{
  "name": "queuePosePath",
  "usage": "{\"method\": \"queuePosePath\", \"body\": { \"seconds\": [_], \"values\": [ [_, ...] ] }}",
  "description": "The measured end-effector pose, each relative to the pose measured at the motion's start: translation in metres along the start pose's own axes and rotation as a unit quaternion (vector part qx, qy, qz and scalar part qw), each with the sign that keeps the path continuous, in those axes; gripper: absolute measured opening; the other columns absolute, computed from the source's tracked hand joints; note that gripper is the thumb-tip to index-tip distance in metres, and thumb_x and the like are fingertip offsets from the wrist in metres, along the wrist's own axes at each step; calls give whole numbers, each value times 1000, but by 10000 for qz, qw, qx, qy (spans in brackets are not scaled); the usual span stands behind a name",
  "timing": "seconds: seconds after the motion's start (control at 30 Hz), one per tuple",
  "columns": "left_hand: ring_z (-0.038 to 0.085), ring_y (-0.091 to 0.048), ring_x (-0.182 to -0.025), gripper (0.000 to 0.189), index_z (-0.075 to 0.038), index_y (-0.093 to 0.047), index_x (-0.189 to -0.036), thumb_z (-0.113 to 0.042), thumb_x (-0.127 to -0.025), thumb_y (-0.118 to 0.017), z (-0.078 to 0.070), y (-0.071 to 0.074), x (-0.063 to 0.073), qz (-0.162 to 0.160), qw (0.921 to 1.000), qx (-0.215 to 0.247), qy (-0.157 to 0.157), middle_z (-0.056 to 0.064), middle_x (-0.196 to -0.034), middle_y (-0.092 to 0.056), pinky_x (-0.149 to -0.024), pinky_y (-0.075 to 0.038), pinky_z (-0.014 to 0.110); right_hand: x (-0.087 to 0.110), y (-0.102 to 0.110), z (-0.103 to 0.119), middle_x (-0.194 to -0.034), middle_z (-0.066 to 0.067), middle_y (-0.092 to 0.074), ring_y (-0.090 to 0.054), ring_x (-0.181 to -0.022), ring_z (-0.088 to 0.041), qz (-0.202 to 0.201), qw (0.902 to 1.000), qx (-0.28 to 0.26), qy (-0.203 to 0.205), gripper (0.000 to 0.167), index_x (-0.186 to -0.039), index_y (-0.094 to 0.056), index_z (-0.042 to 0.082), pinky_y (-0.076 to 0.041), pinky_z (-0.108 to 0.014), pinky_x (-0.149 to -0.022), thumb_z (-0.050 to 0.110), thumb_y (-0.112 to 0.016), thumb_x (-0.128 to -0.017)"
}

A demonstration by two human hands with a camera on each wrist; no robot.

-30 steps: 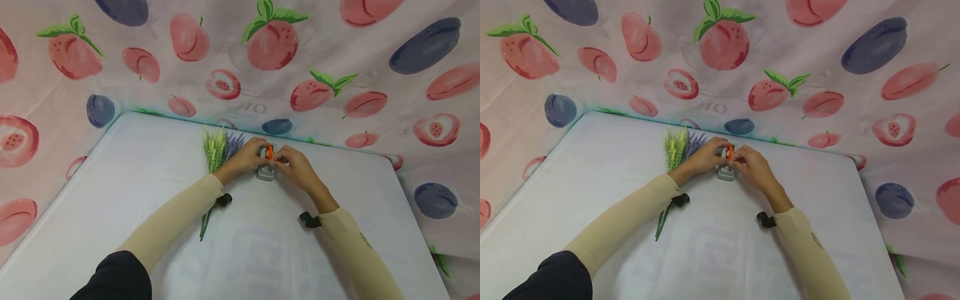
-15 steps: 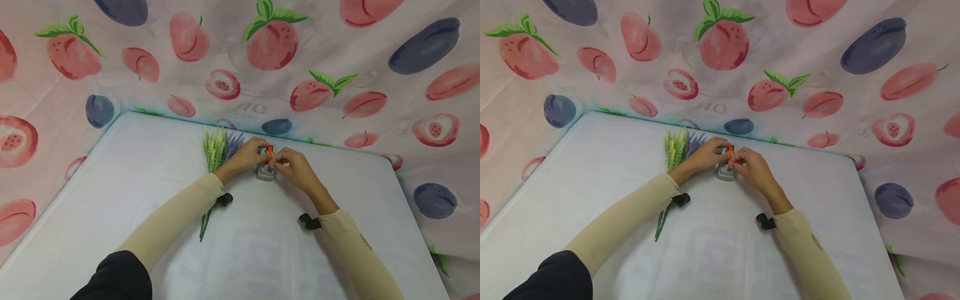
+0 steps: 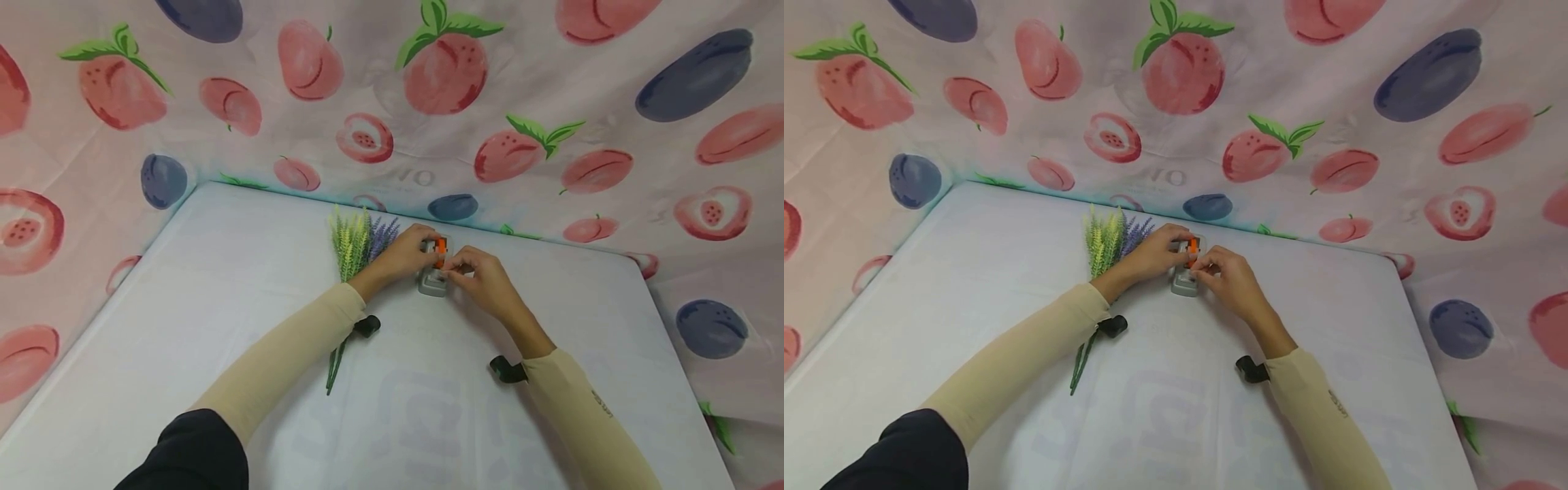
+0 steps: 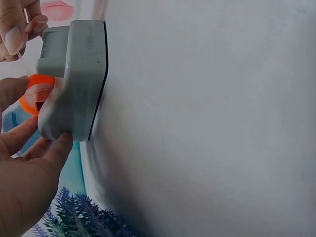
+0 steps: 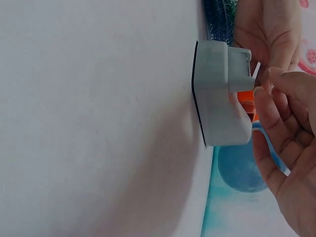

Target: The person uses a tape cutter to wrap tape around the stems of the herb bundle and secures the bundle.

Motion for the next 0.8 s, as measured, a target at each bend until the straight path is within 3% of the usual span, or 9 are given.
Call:
{"method": "queuePosePath", "body": {
  "seconds": [0.57, 0.8],
  "values": [
    [26, -48, -134, 42, -7, -62, -137, -23, -99, -68, 1, -1, 0, 9, 9999, 127, 40, 11, -145, -50, -109, -44, 42, 7, -1, 0, -97, -2, -68, -67, -86, -17, -5, 9998, 25, -197, 5, -97, -75, 11, -55, -29, -73, 16, -73, -96],
    [26, -49, -134, 41, -6, -62, -136, -23, -99, -68, 1, 0, 0, 7, 9999, 168, 19, 12, -144, -51, -109, -44, 43, 8, -4, 4, -96, -2, -68, -66, -86, -17, 14, 9999, -77, -155, 4, -96, -75, 11, -55, -33, -75, 15, -74, -94]
  ]
}}
Point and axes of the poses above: each hand's wrist, its own x-axis away from the middle knuckle, its own y-axis out of the back of the hand, z = x × y, the point moved 7 cm from there along -x, towards the middle knuckle
